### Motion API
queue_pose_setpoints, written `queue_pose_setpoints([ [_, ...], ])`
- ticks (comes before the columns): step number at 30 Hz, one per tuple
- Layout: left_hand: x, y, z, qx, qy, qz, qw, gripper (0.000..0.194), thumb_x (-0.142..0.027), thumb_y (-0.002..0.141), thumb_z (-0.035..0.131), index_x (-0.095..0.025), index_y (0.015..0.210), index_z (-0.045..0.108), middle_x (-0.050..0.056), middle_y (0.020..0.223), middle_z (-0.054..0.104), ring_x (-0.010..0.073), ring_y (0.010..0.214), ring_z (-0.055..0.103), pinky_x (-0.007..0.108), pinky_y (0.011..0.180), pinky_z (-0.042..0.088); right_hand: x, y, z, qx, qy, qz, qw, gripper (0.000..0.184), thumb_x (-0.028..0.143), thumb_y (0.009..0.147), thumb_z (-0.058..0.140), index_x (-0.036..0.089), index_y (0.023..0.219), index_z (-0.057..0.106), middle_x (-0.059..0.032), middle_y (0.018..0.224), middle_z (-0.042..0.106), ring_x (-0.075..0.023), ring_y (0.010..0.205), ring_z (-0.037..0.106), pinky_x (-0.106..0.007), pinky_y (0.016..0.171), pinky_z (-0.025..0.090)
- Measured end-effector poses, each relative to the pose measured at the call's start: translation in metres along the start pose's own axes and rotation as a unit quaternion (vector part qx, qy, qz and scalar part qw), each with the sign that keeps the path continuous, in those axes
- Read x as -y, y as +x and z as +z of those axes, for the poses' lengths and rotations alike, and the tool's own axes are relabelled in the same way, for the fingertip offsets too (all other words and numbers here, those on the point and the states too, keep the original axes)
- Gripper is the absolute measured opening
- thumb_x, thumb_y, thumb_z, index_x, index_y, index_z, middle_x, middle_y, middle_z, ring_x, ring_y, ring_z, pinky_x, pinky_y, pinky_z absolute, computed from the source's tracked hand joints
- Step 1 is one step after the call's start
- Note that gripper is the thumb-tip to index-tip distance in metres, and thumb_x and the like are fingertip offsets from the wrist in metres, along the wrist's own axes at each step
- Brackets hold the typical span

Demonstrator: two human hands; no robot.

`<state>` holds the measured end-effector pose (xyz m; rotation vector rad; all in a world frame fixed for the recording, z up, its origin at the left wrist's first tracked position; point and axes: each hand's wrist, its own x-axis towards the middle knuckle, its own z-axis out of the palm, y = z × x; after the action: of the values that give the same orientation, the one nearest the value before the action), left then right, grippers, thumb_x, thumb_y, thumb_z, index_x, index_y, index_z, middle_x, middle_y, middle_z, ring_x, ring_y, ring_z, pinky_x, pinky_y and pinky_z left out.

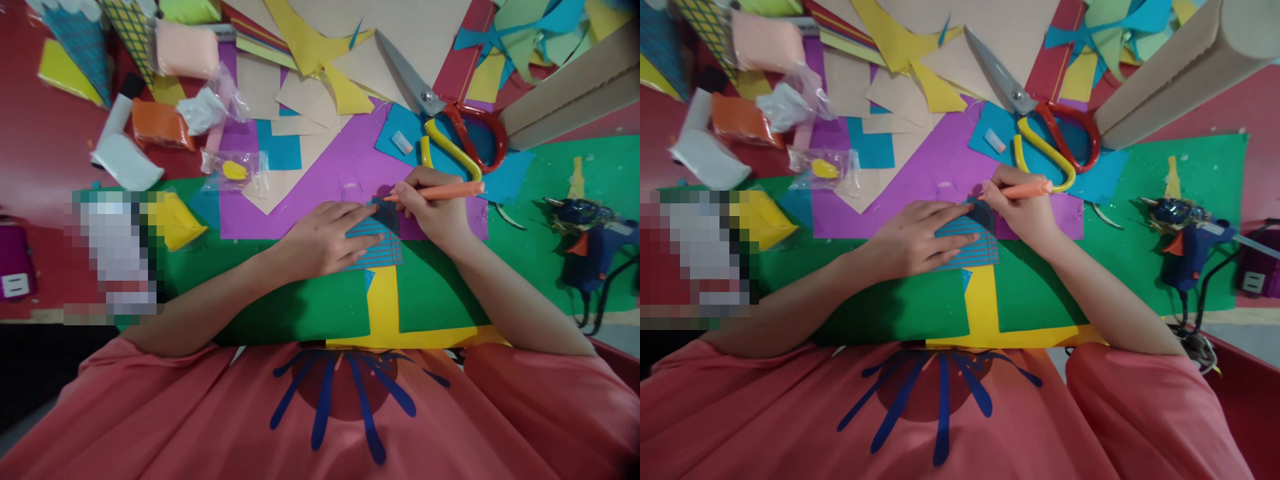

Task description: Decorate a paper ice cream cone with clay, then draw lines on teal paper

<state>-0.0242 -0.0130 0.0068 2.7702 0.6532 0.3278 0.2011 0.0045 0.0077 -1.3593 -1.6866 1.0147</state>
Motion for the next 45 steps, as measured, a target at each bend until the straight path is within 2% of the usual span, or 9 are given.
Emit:
queue_pose_setpoints([
  [8,0.0006,-0.0005,0.0021,-0.003,0.009,-0.002,1.000,0.032,-0.032,0.098,0.049,-0.025,0.125,0.064,0.013,0.142,0.054,0.0262,0.123,0.055,0.041,0.099,0.047,-0.0004,0.0000,0.0003,-0.001,0.024,-0.012,1.000,0.038,0.035,0.088,0.063,0.020,0.055,0.052,0.0030,0.053,0.052,-0.0095,0.051,0.048,-0.027,0.054,0.041],
  [12,0.0012,-0.0007,0.0030,-0.025,0.007,0.008,1.000,0.032,-0.031,0.099,0.047,-0.024,0.124,0.065,0.015,0.140,0.055,0.0278,0.122,0.056,0.042,0.097,0.048,0.0006,-0.0004,0.0004,-0.010,0.017,-0.008,1.000,0.036,0.034,0.088,0.063,0.020,0.057,0.052,0.0030,0.054,0.052,-0.0104,0.053,0.051,-0.028,0.057,0.043],
  [17,0.0010,-0.0009,0.0045,-0.026,0.008,0.006,1.000,0.032,-0.031,0.099,0.047,-0.024,0.126,0.064,0.013,0.136,0.058,0.0246,0.122,0.057,0.039,0.097,0.047,0.0015,-0.0012,0.0001,0.000,-0.001,0.001,1.000,0.035,0.034,0.088,0.063,0.020,0.058,0.052,0.0029,0.056,0.053,-0.0097,0.054,0.050,-0.027,0.055,0.041],
  [24,0.0017,-0.0007,0.0045,-0.039,-0.001,0.012,0.999,0.031,-0.031,0.099,0.047,-0.023,0.123,0.065,0.013,0.133,0.060,0.0254,0.121,0.058,0.040,0.096,0.047,0.0024,-0.0010,0.0000,0.022,-0.002,0.001,1.000,0.029,0.017,0.084,0.061,0.019,0.056,0.052,0.0035,0.057,0.053,-0.0083,0.053,0.046,-0.025,0.053,0.039],
  [27,0.0015,-0.0008,0.0044,-0.041,-0.011,0.012,0.999,0.030,-0.030,0.098,0.048,-0.023,0.123,0.065,0.013,0.132,0.060,0.0263,0.121,0.058,0.040,0.096,0.047,0.0038,-0.0008,-0.0003,0.031,-0.002,0.007,0.999,0.030,0.015,0.082,0.060,0.019,0.055,0.050,0.0034,0.056,0.052,-0.0086,0.053,0.046,-0.025,0.053,0.040],
  [30,0.0015,-0.0009,0.0051,-0.035,-0.031,0.000,0.999,0.030,-0.030,0.099,0.048,-0.023,0.122,0.065,0.013,0.134,0.059,0.0264,0.123,0.057,0.041,0.098,0.046,0.0034,-0.0008,-0.0011,0.026,0.017,0.020,0.999,0.030,0.019,0.083,0.060,0.020,0.054,0.051,0.0030,0.055,0.052,-0.0095,0.052,0.048,-0.026,0.053,0.042],
  [35,0.0058,-0.0014,0.0066,-0.025,-0.037,-0.011,0.999,0.033,-0.029,0.099,0.048,-0.023,0.129,0.061,0.013,0.140,0.056,0.0267,0.128,0.054,0.042,0.102,0.044,-0.0003,-0.0010,-0.0018,-0.021,0.052,0.012,0.998,0.034,0.033,0.086,0.060,0.021,0.056,0.052,0.0026,0.054,0.052,-0.0105,0.052,0.050,-0.027,0.052,0.042],
  [40,0.0099,-0.0016,0.0072,-0.015,-0.037,-0.036,0.999,0.035,-0.030,0.099,0.049,-0.025,0.132,0.059,0.012,0.145,0.052,0.0268,0.133,0.051,0.044,0.106,0.042,0.0007,-0.0016,-0.0011,-0.013,0.028,0.017,0.999,0.042,0.048,0.087,0.062,0.022,0.056,0.053,0.0017,0.054,0.055,-0.0112,0.053,0.051,-0.028,0.053,0.040],
  [45,0.0088,-0.0009,0.0068,-0.015,-0.024,-0.036,0.999,0.035,-0.031,0.099,0.048,-0.026,0.132,0.059,0.012,0.143,0.054,0.0265,0.132,0.052,0.043,0.105,0.044,0.0027,-0.0026,-0.0001,-0.007,0.005,0.017,1.000,0.041,0.053,0.085,0.064,0.022,0.059,0.055,0.0010,0.055,0.057,-0.0120,0.053,0.050,-0.029,0.052,0.038],
])
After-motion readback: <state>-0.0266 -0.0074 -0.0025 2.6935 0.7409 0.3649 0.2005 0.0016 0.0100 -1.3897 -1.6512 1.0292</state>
